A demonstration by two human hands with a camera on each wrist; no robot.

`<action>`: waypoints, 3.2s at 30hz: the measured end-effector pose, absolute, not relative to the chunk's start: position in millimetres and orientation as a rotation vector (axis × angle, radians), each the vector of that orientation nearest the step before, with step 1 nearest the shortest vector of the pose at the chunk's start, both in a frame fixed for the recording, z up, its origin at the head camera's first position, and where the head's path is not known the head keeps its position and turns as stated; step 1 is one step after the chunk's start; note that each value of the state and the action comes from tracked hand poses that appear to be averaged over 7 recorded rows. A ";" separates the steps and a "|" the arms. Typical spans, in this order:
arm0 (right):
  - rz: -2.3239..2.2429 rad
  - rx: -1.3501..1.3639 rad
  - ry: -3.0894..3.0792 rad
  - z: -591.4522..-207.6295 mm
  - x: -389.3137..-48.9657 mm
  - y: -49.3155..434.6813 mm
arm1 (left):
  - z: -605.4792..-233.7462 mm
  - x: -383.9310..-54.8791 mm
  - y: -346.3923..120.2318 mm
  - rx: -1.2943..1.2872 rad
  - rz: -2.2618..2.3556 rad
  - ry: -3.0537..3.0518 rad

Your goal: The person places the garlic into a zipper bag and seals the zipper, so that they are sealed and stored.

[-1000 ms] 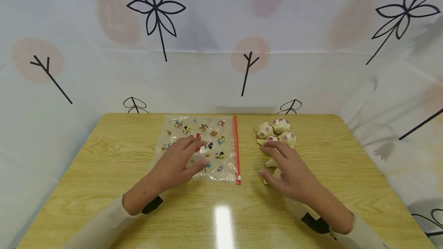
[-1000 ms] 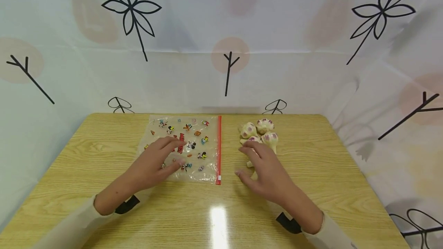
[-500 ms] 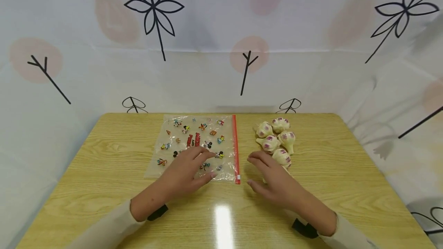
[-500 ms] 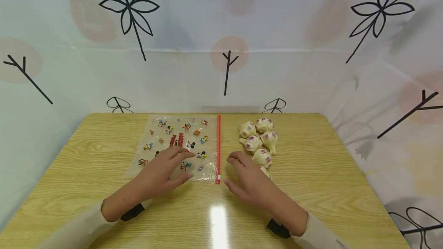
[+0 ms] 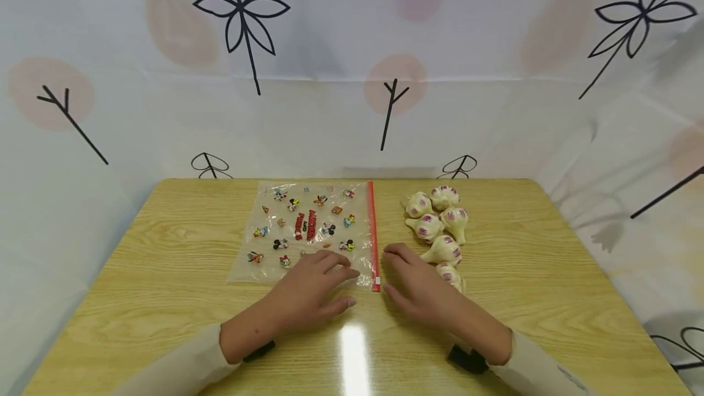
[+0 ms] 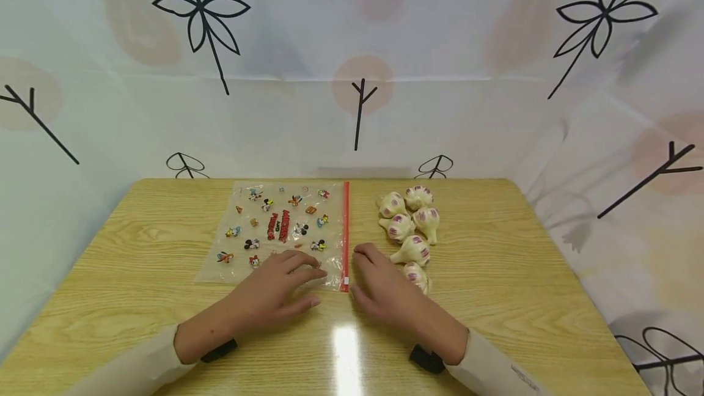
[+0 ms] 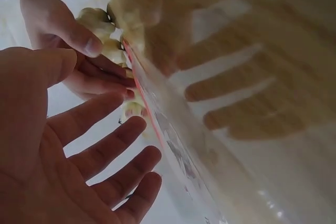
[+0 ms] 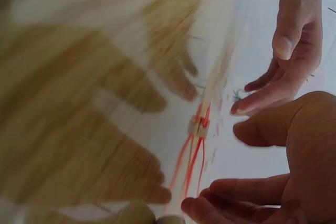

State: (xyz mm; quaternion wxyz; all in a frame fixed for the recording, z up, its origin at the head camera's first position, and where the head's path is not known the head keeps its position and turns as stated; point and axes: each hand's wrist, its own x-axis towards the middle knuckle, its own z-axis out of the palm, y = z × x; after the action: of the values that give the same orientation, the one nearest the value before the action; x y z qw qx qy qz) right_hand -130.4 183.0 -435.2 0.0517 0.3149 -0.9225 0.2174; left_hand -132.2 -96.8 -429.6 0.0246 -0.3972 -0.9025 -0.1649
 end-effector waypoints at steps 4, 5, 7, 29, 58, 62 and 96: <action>0.659 0.924 -2.832 -437.1 -137.2 177.3 | -429.5 -129.8 -96.0 -1.229 -0.477 -2.792; 0.662 0.907 -2.844 -437.3 -138.9 175.9 | -429.6 -129.5 -96.1 -1.224 -0.474 -2.789; 0.677 0.879 -2.867 -437.6 -142.1 173.3 | -429.5 -129.0 -96.6 -1.212 -0.470 -2.792; 0.733 1.035 -2.774 -448.8 -152.6 176.9 | -437.5 -130.0 -102.3 -1.280 -0.428 -2.830; 0.691 1.150 -2.727 -457.1 -159.1 183.9 | -439.3 -146.0 -68.1 -1.309 -0.449 -2.771; 0.690 1.145 -2.754 -456.8 -159.8 184.6 | -437.6 -145.2 -60.5 -1.327 -0.424 -2.739; 0.611 1.143 -2.772 -455.9 -158.4 185.7 | -438.2 -144.7 -40.6 -1.250 0.180 -2.630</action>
State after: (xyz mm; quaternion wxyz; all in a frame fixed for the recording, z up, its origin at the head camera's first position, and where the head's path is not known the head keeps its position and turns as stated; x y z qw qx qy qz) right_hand -158.4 185.7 -455.9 0.0410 0.3731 -0.9051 0.1995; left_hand -144.7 -40.6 -438.2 0.1118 -0.4258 -0.8958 0.0613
